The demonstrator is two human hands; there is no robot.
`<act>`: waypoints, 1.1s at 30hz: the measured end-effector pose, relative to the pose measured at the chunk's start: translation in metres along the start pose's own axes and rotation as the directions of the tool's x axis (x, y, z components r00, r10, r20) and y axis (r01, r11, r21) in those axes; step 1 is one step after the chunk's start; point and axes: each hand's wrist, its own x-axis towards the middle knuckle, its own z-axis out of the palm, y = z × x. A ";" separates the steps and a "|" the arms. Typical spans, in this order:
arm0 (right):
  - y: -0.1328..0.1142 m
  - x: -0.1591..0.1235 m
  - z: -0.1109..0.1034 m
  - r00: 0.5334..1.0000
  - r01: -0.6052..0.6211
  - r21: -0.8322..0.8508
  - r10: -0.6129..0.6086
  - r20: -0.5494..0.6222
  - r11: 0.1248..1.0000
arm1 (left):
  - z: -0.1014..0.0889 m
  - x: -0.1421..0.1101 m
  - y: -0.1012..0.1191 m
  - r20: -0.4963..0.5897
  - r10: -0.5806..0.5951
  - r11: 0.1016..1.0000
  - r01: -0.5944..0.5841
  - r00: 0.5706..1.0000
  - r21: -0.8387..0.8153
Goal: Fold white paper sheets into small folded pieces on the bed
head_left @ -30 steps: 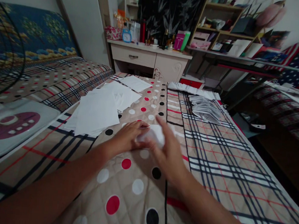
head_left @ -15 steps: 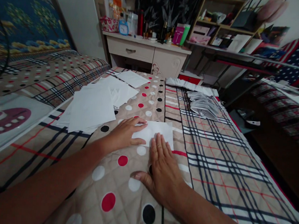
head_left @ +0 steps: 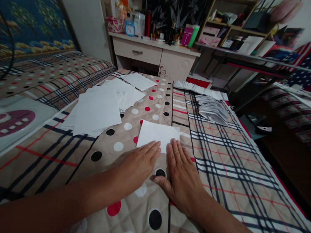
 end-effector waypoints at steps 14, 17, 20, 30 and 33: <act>-0.059 0.026 -0.008 0.985 0.159 0.221 -0.170 0.034 0.962 | 0.008 -0.030 -0.025 -0.018 -0.169 0.986 0.169 0.985 0.000; -0.051 0.024 -0.004 0.982 0.174 0.246 -0.185 0.022 0.954 | 0.006 -0.033 -0.026 -0.040 -0.145 0.989 0.145 0.989 0.004; -0.024 0.010 -0.003 0.988 0.139 0.213 -0.150 0.037 0.967 | 0.003 -0.037 -0.029 -0.058 -0.139 0.990 0.139 0.989 0.008; 0.001 -0.013 -0.004 0.998 0.059 0.045 -0.059 -0.001 0.997 | -0.043 -0.033 -0.026 -0.085 -0.117 0.993 0.115 0.989 -0.032; 0.000 -0.012 -0.002 0.997 0.075 0.043 -0.074 -0.038 0.996 | -0.065 -0.007 -0.006 -0.223 -0.135 0.986 0.108 0.965 -0.128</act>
